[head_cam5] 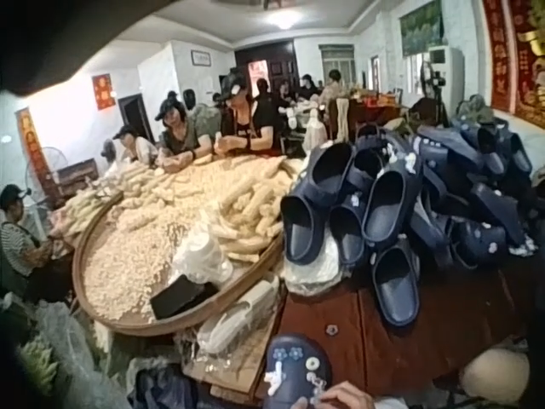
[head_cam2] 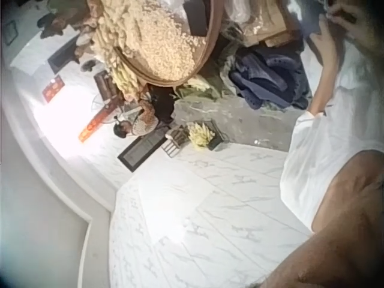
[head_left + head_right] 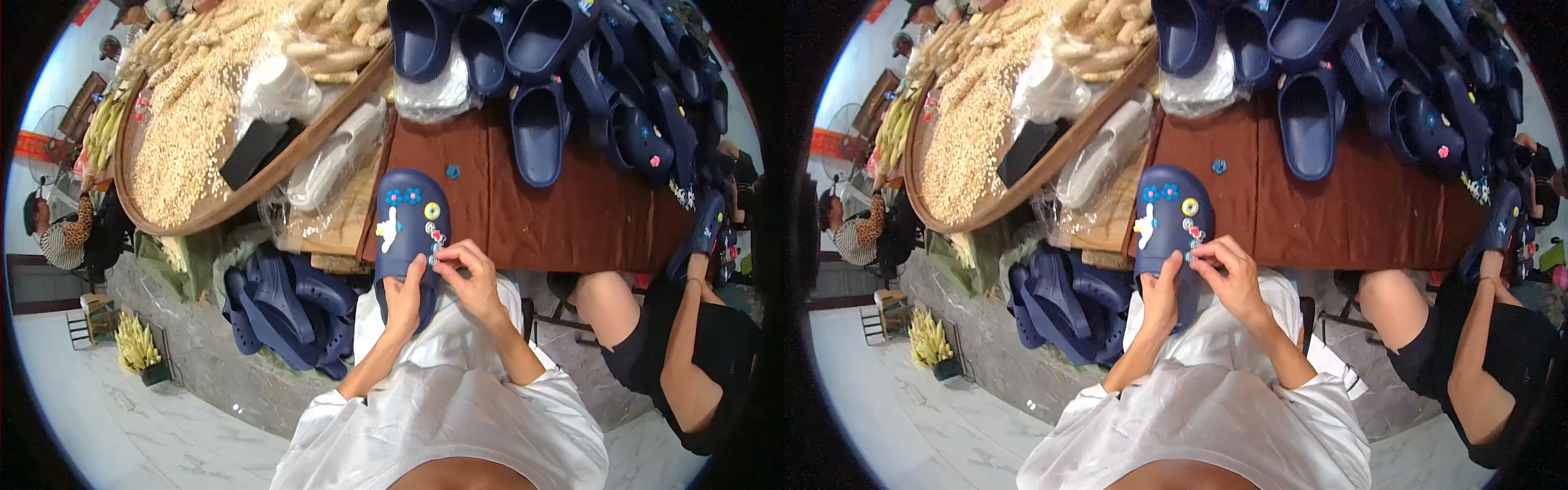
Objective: Decorating and finishing shoes by attaching small charms to the holes of rubber clogs.
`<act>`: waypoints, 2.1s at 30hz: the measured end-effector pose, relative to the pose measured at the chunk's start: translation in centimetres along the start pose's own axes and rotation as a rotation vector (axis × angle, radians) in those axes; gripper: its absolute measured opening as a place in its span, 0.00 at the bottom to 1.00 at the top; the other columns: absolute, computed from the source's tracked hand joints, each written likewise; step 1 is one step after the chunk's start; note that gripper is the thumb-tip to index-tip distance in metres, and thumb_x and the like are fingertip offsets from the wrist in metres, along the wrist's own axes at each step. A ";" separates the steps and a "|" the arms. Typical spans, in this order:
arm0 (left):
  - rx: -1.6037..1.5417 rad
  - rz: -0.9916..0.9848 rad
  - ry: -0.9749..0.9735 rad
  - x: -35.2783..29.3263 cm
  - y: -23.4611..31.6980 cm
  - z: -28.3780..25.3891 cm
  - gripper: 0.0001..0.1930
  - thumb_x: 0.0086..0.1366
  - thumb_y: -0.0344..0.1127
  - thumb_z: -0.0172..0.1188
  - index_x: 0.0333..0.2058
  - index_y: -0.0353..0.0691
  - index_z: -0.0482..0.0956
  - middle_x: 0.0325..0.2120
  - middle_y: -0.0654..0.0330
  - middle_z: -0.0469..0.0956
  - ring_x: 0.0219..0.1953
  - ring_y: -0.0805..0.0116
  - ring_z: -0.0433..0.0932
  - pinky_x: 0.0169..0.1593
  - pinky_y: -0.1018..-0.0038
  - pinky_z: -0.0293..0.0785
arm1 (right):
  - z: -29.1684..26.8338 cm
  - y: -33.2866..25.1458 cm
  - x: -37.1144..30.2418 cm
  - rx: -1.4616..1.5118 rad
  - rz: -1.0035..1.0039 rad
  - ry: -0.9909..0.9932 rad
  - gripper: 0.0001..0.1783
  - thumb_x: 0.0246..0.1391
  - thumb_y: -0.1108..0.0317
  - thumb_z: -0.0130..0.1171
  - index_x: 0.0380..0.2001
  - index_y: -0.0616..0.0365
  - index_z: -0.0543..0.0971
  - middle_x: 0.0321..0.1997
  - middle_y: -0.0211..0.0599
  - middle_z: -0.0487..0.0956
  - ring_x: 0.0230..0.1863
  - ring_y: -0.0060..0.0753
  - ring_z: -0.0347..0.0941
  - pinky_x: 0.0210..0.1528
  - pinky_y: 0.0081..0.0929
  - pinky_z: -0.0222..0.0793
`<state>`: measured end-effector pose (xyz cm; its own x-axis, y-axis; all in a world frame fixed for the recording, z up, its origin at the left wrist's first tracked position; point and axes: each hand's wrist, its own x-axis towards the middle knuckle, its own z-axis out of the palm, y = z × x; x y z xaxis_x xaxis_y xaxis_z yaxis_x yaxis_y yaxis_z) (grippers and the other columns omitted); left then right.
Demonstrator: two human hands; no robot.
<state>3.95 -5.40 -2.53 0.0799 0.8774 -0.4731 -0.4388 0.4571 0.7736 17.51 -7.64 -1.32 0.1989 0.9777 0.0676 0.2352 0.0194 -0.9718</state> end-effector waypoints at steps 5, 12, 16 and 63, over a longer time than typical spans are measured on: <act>0.111 -0.033 -0.057 0.7 0.7 -0.5 0.19 0.66 0.33 0.62 0.54 0.34 0.72 0.44 0.61 0.79 0.42 0.73 0.79 0.44 0.74 0.76 | 0.0 -0.1 0.7 -0.038 -0.030 0.016 0.06 0.53 0.77 0.65 0.36 0.63 0.82 0.38 0.39 0.78 0.40 0.31 0.78 0.39 0.24 0.75; -0.047 -0.014 -0.180 1.9 3.4 0.8 0.10 0.65 0.29 0.59 0.45 0.35 0.78 0.37 0.60 0.82 0.40 0.68 0.82 0.44 0.67 0.79 | -0.1 1.4 -0.3 0.019 0.037 0.117 0.31 0.49 0.73 0.70 0.54 0.65 0.68 0.48 0.40 0.73 0.44 0.28 0.74 0.43 0.24 0.75; -0.146 0.030 -0.258 3.6 5.4 2.7 0.12 0.66 0.30 0.59 0.47 0.33 0.76 0.43 0.58 0.81 0.42 0.68 0.81 0.47 0.67 0.77 | -0.2 2.1 -2.0 -0.024 0.006 -0.016 0.42 0.49 0.59 0.73 0.61 0.66 0.63 0.51 0.48 0.73 0.46 0.36 0.75 0.42 0.29 0.75; 0.521 0.561 0.329 1.3 1.5 -16.2 0.13 0.67 0.22 0.51 0.48 0.35 0.78 0.38 0.61 0.80 0.38 0.75 0.79 0.41 0.79 0.74 | -14.3 -3.9 26.9 0.290 -0.147 0.323 0.19 0.64 0.68 0.58 0.55 0.65 0.72 0.46 0.36 0.78 0.47 0.27 0.77 0.49 0.26 0.77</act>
<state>-11.04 -5.95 -8.84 -0.3279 0.9447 0.0044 0.1412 0.0444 0.9890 35.53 15.58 7.47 0.4804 0.8460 0.2313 0.0160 0.2553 -0.9667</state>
